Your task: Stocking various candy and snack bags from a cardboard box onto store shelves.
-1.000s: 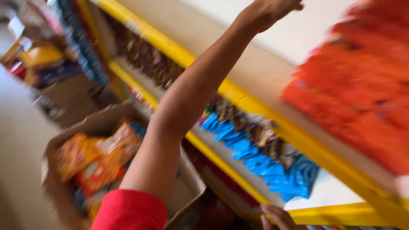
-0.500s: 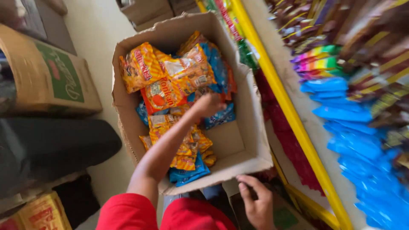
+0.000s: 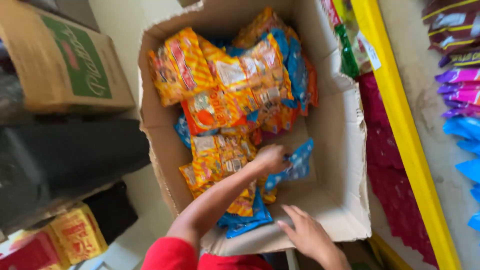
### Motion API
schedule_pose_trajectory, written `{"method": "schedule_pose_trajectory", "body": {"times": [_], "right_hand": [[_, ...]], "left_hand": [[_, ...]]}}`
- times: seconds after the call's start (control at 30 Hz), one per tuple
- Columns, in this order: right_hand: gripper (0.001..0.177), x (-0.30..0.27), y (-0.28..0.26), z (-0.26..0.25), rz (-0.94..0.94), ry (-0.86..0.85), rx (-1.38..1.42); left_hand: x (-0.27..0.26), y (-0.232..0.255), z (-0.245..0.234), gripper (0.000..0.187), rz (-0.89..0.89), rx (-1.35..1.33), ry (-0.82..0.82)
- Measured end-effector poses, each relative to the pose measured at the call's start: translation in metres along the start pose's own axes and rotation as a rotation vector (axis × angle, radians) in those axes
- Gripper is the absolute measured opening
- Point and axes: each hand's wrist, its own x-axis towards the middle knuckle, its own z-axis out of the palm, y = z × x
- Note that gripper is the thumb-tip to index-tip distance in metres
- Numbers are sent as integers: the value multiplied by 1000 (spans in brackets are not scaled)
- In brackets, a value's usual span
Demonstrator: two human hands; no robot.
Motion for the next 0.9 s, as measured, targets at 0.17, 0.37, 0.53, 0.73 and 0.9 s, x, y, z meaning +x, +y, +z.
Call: {"method": "schedule_pose_trajectory", "body": {"times": [0.17,0.37,0.53,0.73,0.9], "right_hand": [[52,112,94,37,116,-384,-351],[53,223,138,46,433,-260,-371],[40,287,245,127,11,250,7],[52,330,219,119,-101,690,119],[22,384,274,164,137,519,282]], "left_hand": [[-76,-32,-139,39,83,-46,35],[-119,-67,-168,35,-125,321,616],[-102,-39,-111,11,31,298,557],[-18,-61,51,30,-145,-83,-118],[31,-101,112,28,-367,-185,-303]]}}
